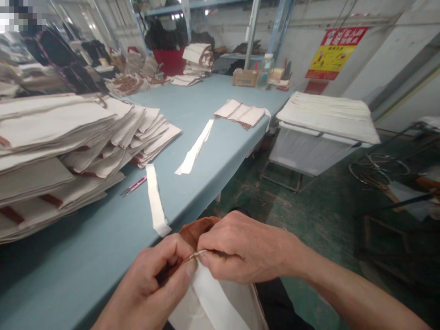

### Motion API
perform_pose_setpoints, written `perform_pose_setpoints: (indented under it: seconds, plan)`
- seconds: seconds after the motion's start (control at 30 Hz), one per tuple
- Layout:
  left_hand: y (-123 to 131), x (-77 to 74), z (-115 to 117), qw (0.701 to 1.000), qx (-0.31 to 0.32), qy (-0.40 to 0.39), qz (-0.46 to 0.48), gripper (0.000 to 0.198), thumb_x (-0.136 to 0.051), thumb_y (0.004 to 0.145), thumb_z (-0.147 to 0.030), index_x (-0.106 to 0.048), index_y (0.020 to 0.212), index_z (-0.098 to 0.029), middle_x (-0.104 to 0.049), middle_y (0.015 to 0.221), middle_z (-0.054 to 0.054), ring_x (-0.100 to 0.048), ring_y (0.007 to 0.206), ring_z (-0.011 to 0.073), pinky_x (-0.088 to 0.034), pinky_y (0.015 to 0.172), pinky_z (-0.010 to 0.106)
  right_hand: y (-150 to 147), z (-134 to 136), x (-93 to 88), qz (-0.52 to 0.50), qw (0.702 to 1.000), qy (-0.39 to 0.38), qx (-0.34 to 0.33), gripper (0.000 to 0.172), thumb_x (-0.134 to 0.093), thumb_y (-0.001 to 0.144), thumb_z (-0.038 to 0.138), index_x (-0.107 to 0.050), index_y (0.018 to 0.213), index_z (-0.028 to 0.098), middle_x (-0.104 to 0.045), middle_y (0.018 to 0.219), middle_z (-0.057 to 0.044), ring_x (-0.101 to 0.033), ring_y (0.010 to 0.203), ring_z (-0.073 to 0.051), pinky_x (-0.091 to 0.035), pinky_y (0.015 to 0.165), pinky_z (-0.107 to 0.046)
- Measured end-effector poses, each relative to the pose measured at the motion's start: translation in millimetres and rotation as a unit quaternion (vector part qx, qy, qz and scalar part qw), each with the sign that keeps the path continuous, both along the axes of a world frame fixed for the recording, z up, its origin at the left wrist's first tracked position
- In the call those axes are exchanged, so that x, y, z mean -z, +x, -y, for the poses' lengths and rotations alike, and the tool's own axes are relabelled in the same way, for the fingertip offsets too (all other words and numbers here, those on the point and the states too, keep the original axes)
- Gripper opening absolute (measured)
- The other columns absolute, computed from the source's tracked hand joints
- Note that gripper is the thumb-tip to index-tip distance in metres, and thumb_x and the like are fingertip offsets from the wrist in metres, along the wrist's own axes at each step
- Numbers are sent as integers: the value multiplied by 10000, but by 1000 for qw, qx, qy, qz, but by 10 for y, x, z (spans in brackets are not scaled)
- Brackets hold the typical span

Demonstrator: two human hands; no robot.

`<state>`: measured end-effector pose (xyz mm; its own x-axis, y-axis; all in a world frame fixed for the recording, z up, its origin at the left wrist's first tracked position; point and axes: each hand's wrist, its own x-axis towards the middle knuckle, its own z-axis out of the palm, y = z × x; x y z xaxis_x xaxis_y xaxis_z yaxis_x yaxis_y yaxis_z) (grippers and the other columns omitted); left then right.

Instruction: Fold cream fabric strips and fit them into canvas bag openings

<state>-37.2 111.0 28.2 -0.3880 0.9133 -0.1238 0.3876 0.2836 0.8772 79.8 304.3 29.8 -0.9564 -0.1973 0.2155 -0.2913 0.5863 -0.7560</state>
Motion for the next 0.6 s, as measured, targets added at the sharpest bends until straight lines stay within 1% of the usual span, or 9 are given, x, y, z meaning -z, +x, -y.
perform_pose_setpoints:
  seconds: [0.07,0.13,0.2,0.23,0.3,0.37,0.43,0.5,0.6]
  plan:
    - [-6,11,33,1000,7,-5,13,375,-567,1014,-462,-574,730,-217,-487,624,-68,-418,543,101,-352,476,173,0,-28,-39,34,999,-4,-28,310,-505,957,163,-371,680,204,-401,666,66,-343,623,-99,-271,616,-276]
    - [-8,35,63,1000,11,-8,4,381,-536,1036,-463,-566,745,-219,-471,625,-71,-410,547,102,-342,481,176,2,-24,-86,62,998,17,-25,312,-504,961,174,-375,679,203,-396,656,64,-348,625,-103,-271,609,-272]
    - [-10,73,86,999,17,-3,-29,377,-501,1060,-451,-579,769,-224,-482,626,-68,-427,550,106,-343,487,182,1,24,-115,63,996,58,16,296,-541,892,161,-368,655,202,-404,627,60,-336,611,-109,-246,584,-282]
    - [-12,96,95,999,19,5,-51,374,-490,1069,-445,-592,783,-227,-502,625,-65,-446,546,109,-352,486,184,-1,61,-119,53,994,87,45,282,-557,852,157,-370,646,201,-430,615,56,-336,602,-112,-228,573,-292]
    - [-18,142,104,995,23,23,-97,354,-491,1079,-421,-617,807,-232,-574,639,-54,-514,547,112,-396,494,183,-7,142,-101,26,984,146,96,234,-569,798,168,-401,639,202,-536,621,32,-376,589,-120,-211,564,-311]
    - [-22,180,96,989,26,43,-137,315,-496,1084,-378,-632,837,-238,-642,679,-47,-589,568,113,-452,522,173,-13,202,-62,12,975,185,121,169,-559,783,185,-459,648,199,-645,665,-5,-454,589,-133,-222,563,-321]
    - [-18,199,69,983,28,63,-173,277,-499,1083,-332,-633,856,-245,-658,690,-55,-618,570,106,-477,535,158,-10,224,-19,17,971,200,129,131,-538,792,195,-514,664,193,-706,699,-34,-532,602,-148,-250,569,-326]
    - [-7,192,25,975,28,83,-205,249,-498,1076,-299,-624,867,-252,-635,661,-73,-606,538,97,-473,520,149,5,214,11,25,970,204,132,136,-521,811,195,-541,677,190,-733,717,-46,-593,632,-161,-268,576,-328]
    - [3,137,-47,962,44,100,-252,184,-519,1033,-233,-595,867,-255,-625,652,-90,-592,510,85,-438,479,147,46,178,12,27,972,197,121,134,-516,823,182,-537,691,188,-754,756,-47,-626,663,-154,-284,582,-321]
